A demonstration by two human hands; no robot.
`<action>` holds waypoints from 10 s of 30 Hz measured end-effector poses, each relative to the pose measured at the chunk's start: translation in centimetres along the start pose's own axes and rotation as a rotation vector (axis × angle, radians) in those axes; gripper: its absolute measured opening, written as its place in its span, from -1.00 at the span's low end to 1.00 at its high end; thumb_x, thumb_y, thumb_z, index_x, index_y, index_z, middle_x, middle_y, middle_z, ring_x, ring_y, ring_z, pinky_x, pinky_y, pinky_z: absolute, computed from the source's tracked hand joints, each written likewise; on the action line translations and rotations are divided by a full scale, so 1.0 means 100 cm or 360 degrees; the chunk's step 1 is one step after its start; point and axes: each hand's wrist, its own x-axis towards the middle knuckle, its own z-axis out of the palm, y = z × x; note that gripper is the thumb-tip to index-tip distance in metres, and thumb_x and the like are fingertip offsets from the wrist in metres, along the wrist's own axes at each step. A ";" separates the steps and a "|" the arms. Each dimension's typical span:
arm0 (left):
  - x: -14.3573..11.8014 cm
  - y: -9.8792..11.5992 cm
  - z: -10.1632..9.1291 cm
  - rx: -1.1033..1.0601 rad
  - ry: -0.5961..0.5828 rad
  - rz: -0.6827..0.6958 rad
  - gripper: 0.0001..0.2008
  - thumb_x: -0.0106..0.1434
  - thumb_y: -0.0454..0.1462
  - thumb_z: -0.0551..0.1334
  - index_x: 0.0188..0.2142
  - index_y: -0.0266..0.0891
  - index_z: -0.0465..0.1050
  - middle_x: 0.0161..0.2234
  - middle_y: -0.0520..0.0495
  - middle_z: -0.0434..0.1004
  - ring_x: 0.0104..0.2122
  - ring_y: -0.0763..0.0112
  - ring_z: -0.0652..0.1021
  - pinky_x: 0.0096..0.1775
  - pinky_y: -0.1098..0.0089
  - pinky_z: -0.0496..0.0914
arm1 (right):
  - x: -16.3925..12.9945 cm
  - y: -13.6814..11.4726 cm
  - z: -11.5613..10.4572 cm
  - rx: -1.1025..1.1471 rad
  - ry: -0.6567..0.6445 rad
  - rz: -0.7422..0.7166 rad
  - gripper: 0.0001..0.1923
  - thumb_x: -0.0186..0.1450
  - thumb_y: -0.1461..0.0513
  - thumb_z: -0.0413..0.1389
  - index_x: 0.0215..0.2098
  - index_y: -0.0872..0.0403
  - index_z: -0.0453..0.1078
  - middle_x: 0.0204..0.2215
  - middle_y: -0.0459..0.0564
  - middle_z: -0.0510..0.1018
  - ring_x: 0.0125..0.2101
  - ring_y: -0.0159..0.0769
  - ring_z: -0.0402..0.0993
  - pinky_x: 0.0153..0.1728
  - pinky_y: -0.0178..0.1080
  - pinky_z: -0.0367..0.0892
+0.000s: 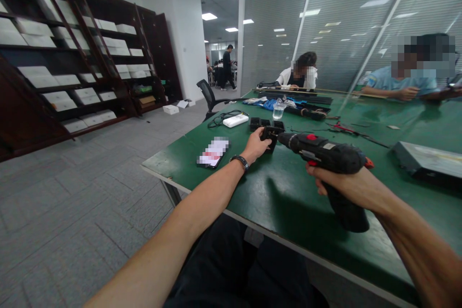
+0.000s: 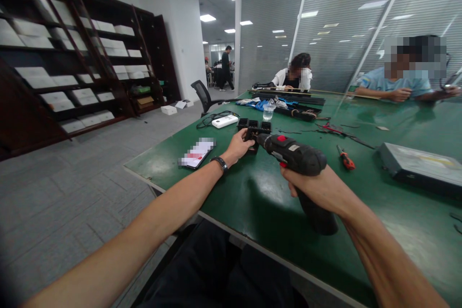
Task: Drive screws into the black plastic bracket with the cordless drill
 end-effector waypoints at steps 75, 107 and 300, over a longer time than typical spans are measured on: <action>0.007 0.001 -0.003 -0.0065 0.0018 -0.0054 -0.56 0.20 -0.51 0.26 0.08 -0.26 0.44 0.07 -0.17 0.58 0.24 0.03 0.48 0.26 -0.12 0.39 | -0.001 -0.002 -0.002 0.0415 0.0134 -0.0014 -0.94 0.29 0.25 0.27 -0.31 0.10 0.50 -0.60 -0.07 0.56 -0.57 -0.24 0.50 -0.43 -0.17 0.46; 0.001 0.005 0.000 -0.0014 -0.0020 -0.0130 -0.55 0.21 -0.56 0.24 0.06 -0.22 0.45 0.09 -0.13 0.59 -0.02 0.21 0.63 0.03 0.09 0.61 | 0.004 0.005 -0.004 0.0323 0.0087 -0.0004 -0.78 0.45 0.17 0.29 -0.30 0.12 0.48 -0.54 -0.23 0.51 -0.56 -0.42 0.49 -0.44 -0.30 0.49; -0.003 0.001 -0.001 -0.0042 0.0103 0.0011 -0.64 0.18 -0.48 0.26 -0.03 -0.31 0.53 0.03 -0.23 0.65 -0.11 0.24 0.66 -0.32 0.40 0.62 | 0.001 -0.004 0.009 0.0129 0.0021 0.0088 -0.69 0.45 0.10 0.17 -0.43 0.06 0.41 -0.66 -0.21 0.47 -0.59 -0.36 0.38 -0.46 -0.28 0.28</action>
